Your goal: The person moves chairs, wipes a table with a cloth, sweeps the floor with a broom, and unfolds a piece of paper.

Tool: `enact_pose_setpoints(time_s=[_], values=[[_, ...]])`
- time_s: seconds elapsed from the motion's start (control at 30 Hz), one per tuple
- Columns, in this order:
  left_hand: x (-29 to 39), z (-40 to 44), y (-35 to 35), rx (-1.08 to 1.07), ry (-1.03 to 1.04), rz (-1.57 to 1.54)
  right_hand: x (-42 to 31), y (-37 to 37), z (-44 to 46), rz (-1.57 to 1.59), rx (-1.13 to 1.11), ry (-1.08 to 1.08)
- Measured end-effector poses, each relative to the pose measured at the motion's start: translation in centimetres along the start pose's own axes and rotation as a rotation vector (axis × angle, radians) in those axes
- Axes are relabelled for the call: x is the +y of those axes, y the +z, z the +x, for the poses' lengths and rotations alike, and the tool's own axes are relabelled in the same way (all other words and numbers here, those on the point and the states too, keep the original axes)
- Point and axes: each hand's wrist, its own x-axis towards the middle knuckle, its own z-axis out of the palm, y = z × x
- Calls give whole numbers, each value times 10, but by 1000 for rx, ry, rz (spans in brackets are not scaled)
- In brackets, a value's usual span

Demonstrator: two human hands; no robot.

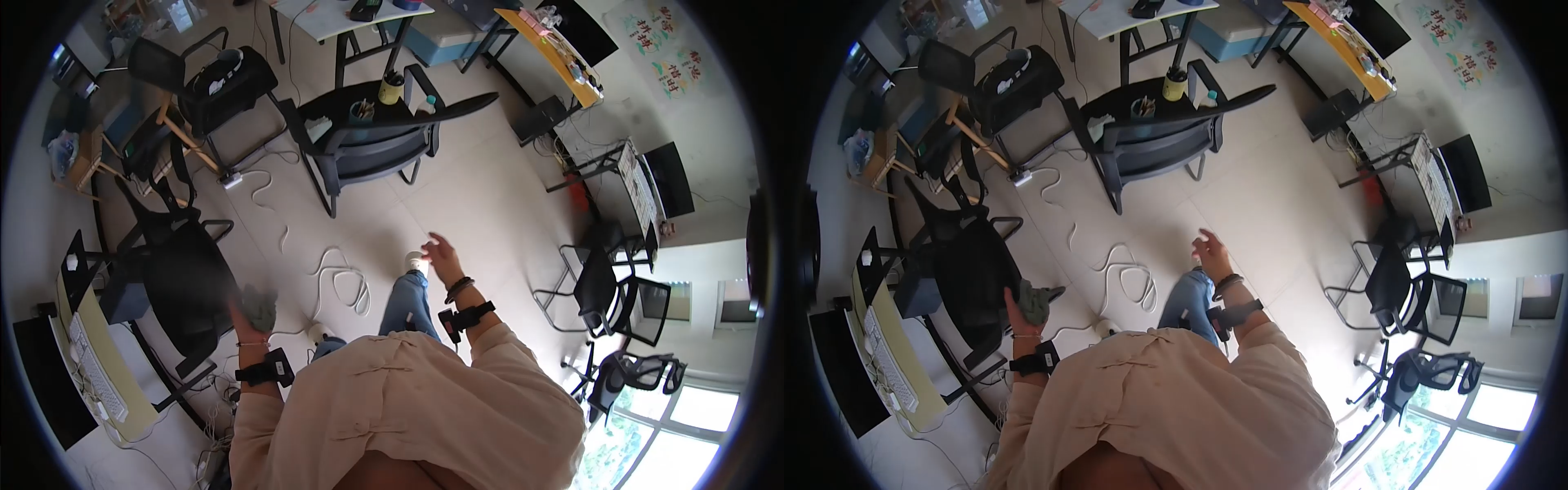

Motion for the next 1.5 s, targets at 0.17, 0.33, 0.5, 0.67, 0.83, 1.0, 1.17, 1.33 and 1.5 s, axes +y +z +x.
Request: enact_pose_setpoints(time_s=[0.17,0.33,0.5,0.67,0.83,1.0,1.17,1.33,1.5], values=[[-50,60,98,-71,-46,297,-73,-100,127,185,114,91],[-104,144,193,18,66,232,-127,-164,226,535,-93,281],[-131,180,267,119,80,235,-161,-169,279,422,-255,359],[-131,162,280,-66,211,224,-150,-187,325,838,-214,488],[-119,191,285,160,263,349,-149,-200,364,790,-410,798],[-115,202,293,293,258,338,-124,-191,441,636,-642,1051],[-128,193,311,298,279,363,-147,-199,441,381,-502,1022],[-172,196,341,306,344,365,-163,-236,474,338,-584,933],[-244,209,405,328,277,244,-151,-308,517,228,-640,874]])
